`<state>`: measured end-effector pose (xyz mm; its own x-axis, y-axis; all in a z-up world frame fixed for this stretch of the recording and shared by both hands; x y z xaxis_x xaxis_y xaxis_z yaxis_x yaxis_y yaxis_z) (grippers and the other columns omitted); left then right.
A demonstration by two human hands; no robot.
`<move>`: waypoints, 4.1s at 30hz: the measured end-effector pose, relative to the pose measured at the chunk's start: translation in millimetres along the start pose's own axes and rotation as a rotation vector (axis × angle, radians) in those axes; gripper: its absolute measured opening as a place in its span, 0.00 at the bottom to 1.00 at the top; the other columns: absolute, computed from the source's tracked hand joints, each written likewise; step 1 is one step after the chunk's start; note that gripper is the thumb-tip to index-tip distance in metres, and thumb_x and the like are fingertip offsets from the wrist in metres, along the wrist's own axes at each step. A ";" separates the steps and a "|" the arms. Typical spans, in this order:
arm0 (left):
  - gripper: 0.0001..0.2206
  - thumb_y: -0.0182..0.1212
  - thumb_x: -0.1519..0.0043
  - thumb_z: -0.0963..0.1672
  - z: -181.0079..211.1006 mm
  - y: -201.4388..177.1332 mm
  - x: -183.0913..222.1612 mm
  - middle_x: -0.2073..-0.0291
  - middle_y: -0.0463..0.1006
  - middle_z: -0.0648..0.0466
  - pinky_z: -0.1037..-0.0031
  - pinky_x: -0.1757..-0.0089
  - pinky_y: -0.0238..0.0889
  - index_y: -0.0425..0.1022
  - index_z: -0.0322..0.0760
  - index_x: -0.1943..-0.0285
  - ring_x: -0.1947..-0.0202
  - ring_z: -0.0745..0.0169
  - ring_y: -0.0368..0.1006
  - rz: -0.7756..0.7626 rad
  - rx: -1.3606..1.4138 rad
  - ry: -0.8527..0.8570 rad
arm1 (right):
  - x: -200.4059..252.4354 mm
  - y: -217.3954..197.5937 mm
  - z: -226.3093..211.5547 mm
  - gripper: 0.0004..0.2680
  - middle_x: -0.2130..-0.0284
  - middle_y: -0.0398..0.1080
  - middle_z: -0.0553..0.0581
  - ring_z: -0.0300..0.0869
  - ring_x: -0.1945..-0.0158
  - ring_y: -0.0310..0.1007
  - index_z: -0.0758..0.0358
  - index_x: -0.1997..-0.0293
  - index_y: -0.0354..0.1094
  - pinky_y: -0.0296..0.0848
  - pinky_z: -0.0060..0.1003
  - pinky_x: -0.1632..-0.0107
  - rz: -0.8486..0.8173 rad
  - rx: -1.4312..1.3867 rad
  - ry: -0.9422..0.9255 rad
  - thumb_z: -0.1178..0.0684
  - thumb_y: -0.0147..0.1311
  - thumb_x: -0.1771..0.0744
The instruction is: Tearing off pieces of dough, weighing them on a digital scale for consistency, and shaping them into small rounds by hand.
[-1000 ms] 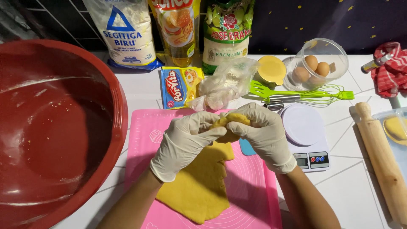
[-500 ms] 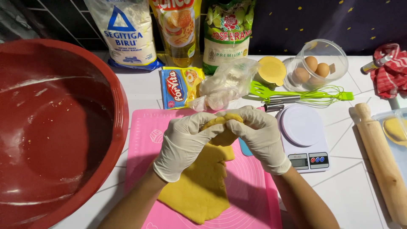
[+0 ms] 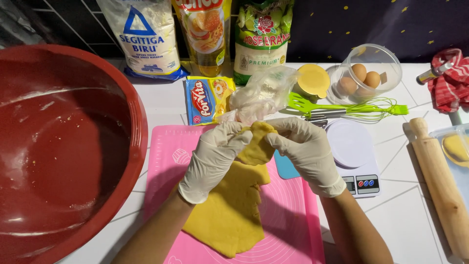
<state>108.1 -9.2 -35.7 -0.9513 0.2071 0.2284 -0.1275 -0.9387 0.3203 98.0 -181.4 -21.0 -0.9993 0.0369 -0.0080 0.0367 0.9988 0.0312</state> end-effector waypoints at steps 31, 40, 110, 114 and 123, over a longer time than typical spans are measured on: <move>0.09 0.61 0.34 0.43 25.7 -3.3 23.1 0.63 0.87 0.50 0.69 0.54 0.77 0.82 0.37 0.49 0.60 0.68 0.81 0.137 -0.323 0.251 | 5.4 18.7 -24.2 0.15 0.63 0.77 0.56 0.36 0.61 0.73 0.63 0.47 0.77 0.74 0.30 0.58 -0.071 0.150 -0.112 0.60 0.68 0.39; 0.05 0.71 0.40 0.48 21.7 -14.2 15.8 0.69 0.86 0.65 0.79 0.61 0.76 0.86 0.55 0.57 0.69 0.79 0.79 0.312 -0.448 0.111 | 13.7 17.3 -28.9 0.11 0.66 0.79 0.60 0.36 0.62 0.76 0.68 0.55 0.79 0.77 0.28 0.63 0.052 0.063 -0.102 0.61 0.69 0.39; 0.40 0.45 0.34 0.64 -49.1 42.1 45.0 0.25 0.48 0.33 0.58 0.29 0.35 0.49 0.41 0.20 0.23 0.44 0.42 -0.579 1.085 -0.027 | 144.7 84.6 12.3 0.23 0.31 0.59 0.64 0.57 0.28 0.61 0.67 0.27 0.52 0.63 0.53 0.28 -0.478 1.005 -1.013 0.42 0.44 0.28; 0.37 0.46 0.29 0.63 -38.3 37.8 29.4 0.24 0.51 0.38 0.61 0.29 0.32 0.48 0.41 0.19 0.23 0.48 0.43 -0.667 1.115 0.046 | 130.8 96.5 11.7 0.26 0.27 0.52 0.68 0.62 0.24 0.52 0.68 0.25 0.45 0.54 0.55 0.24 -0.498 1.002 -0.973 0.39 0.43 0.28; 0.40 0.37 0.36 0.64 -15.2 54.9 47.5 0.25 0.52 0.35 0.57 0.30 0.27 0.51 0.44 0.20 0.23 0.46 0.43 -0.498 0.931 -0.027 | 117.8 98.9 -30.8 0.22 0.32 0.58 0.70 0.64 0.28 0.62 0.73 0.29 0.51 0.64 0.61 0.27 -0.443 0.823 -1.052 0.46 0.46 0.28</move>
<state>51.7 -55.1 -21.2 -0.8427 0.5278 -0.1058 -0.2249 -0.1667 0.9600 -16.4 -79.2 12.0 -0.4686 -0.6409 -0.6080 0.0856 0.6521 -0.7533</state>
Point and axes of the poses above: each hand's wrist, its own x-axis away from the middle knuckle, its own y-axis out of the palm, z = x × y, the point moved 9 cm from there along -x, towards the middle knuckle
